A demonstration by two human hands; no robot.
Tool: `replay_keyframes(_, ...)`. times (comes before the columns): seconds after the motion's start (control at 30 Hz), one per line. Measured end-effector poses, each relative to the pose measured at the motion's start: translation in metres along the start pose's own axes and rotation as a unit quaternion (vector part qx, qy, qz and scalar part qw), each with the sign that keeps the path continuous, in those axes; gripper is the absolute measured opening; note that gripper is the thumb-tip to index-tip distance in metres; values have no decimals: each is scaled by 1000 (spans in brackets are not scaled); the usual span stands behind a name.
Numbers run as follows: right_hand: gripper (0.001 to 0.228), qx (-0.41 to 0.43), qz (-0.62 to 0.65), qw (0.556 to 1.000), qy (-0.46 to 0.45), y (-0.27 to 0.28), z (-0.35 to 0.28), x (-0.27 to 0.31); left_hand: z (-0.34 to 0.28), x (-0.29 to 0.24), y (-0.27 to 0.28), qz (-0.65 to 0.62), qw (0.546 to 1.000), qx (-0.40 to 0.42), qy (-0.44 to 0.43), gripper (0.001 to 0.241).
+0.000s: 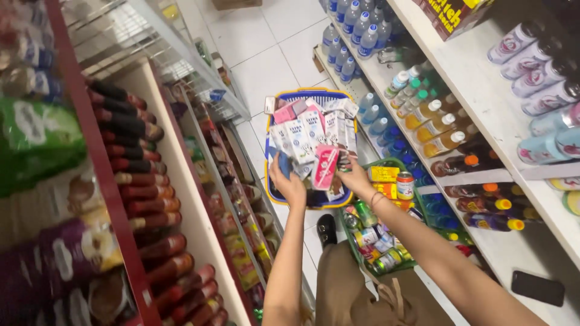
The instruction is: Cleaning shelves and stocking milk cartons in a grocery store.
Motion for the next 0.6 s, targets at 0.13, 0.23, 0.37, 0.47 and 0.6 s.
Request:
replay_keyframes(0.13, 77, -80, -67, 992, 71, -18, 5, 16, 32, 48, -41, 39, 997, 68, -7, 59)
replay_keyframes(0.23, 90, -76, -4, 995, 63, -30, 4, 19, 34, 53, -72, 94, 982, 137, 93, 70)
replay_keyframes(0.37, 97, -139, -98, 979, 109, -37, 15, 16, 43, 13, -73, 175, 954, 181, 161, 104)
replay_keyframes(0.47, 98, -148, -84, 982, 83, -39, 13, 11, 41, 28, -73, 174, 957, 182, 145, 114)
replay_keyframes(0.6, 92, -154, -78, 983, 60, -32, 4, 13, 46, 35, -58, 62, 967, 167, 183, 109)
Point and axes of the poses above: each hand's wrist, its own z-axis towards the middle knuckle, its own y-axis out of the back of the hand, x = y × z, the point moved 5 cm from there along z, towards the middle knuckle, and after that the axes turned 11 degrees about -y, right-handed, at the moved point
